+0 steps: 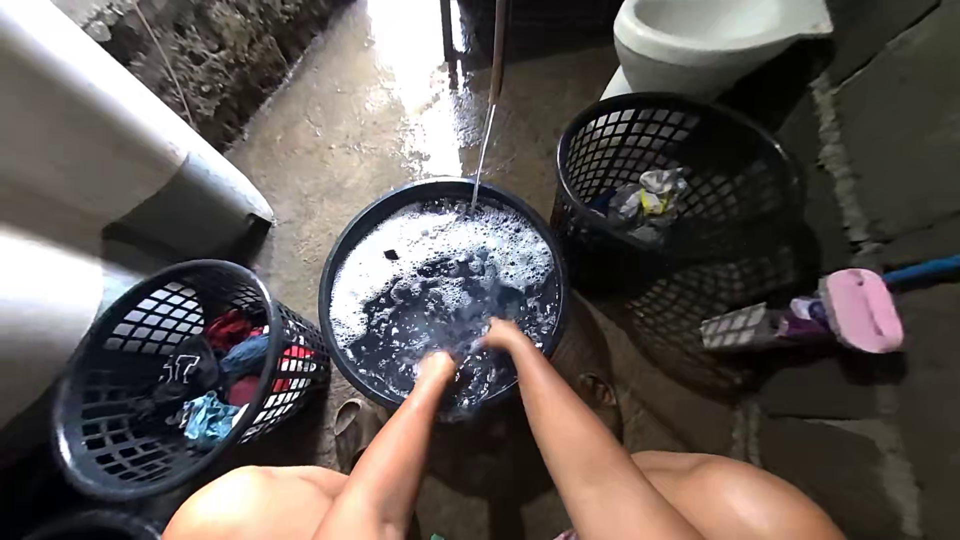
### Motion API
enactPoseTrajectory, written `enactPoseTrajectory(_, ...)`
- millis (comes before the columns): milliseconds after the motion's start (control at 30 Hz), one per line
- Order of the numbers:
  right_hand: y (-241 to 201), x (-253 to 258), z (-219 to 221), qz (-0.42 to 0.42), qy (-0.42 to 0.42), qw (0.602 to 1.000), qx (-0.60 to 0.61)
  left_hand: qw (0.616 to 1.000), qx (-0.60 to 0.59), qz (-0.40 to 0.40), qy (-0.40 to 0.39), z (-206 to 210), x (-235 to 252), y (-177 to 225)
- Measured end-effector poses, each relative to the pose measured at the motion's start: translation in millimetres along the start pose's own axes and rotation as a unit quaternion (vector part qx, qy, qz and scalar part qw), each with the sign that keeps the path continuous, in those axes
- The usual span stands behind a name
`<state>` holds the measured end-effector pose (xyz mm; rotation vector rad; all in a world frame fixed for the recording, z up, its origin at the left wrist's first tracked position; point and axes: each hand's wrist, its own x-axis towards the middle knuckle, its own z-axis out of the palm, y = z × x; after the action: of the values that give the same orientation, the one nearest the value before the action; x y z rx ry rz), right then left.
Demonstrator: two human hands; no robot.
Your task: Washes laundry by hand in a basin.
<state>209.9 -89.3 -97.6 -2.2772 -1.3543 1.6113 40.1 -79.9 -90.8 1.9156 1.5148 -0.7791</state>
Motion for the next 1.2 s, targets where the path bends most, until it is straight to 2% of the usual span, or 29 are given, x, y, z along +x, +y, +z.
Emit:
enactPoseTrajectory(100,4.4,8.5,17.5,-0.011,-0.042,0.999,-0.017,0.999,0.041,-0.012,-0.019,-0.6,-2.7,-20.2)
enactPoseTrajectory(133,9.1,10.9,18.8,-0.033,-0.053,0.998,-0.003,1.000,0.010,-0.008,-0.012,-4.2,1.0,-28.7)
enactPoseTrajectory(200,17.4,8.1,12.5,-0.105,-0.066,0.990,0.062,0.989,-0.134,0.046,0.037,-17.7,0.1,-40.6)
enactPoseTrajectory(300,22.0,4.3,-2.2,-0.214,-0.114,0.964,0.110,0.919,-0.327,0.178,0.134,-69.8,-41.0,-28.7)
enactPoseTrajectory(433,18.6,5.4,-11.3,-0.260,-0.086,0.961,0.038,0.823,-0.398,0.300,0.272,-149.6,-118.2,-12.0)
enactPoseTrajectory(467,15.3,2.3,-11.5,-0.272,-0.083,0.957,0.058,0.796,-0.407,0.329,0.302,-168.1,-140.3,-10.5)
enactPoseTrajectory(567,-4.0,-20.4,-20.0,-0.291,-0.078,0.928,0.220,0.733,-0.425,0.372,0.380,-211.3,-206.9,-13.9)
enactPoseTrajectory(667,-23.5,-42.3,-42.1,-0.347,-0.093,0.867,0.346,0.694,-0.419,0.386,0.440,-238.2,-249.0,-31.2)
enactPoseTrajectory(733,-36.3,-53.8,-56.8,-0.396,-0.107,0.843,0.349,0.693,-0.402,0.405,0.442,-241.8,-257.3,-40.3)
enactPoseTrajectory(800,-50.4,-56.0,-54.5,-0.403,-0.106,0.849,0.326,0.706,-0.389,0.425,0.411,-233.6,-252.8,-42.8)
enactPoseTrajectory(933,-78.3,-44.8,-3.8,-0.319,-0.104,0.879,0.339,0.695,-0.438,0.457,0.340,-209.3,-215.1,-48.4)
enactPoseTrajectory(1033,-71.9,-34.4,7.1,-0.282,-0.050,0.880,0.380,0.694,-0.468,0.431,0.338,-200.0,-186.2,-64.7)
enactPoseTrajectory(1133,-49.3,-38.7,-23.3,-0.292,0.023,0.840,0.456,0.720,-0.495,0.353,0.333,-199.5,-162.2,-94.9)
enactPoseTrajectory(1200,-36.0,-47.5,-49.0,-0.323,0.052,0.788,0.522,0.765,-0.478,0.281,0.328,-198.2,-142.2,-116.3)
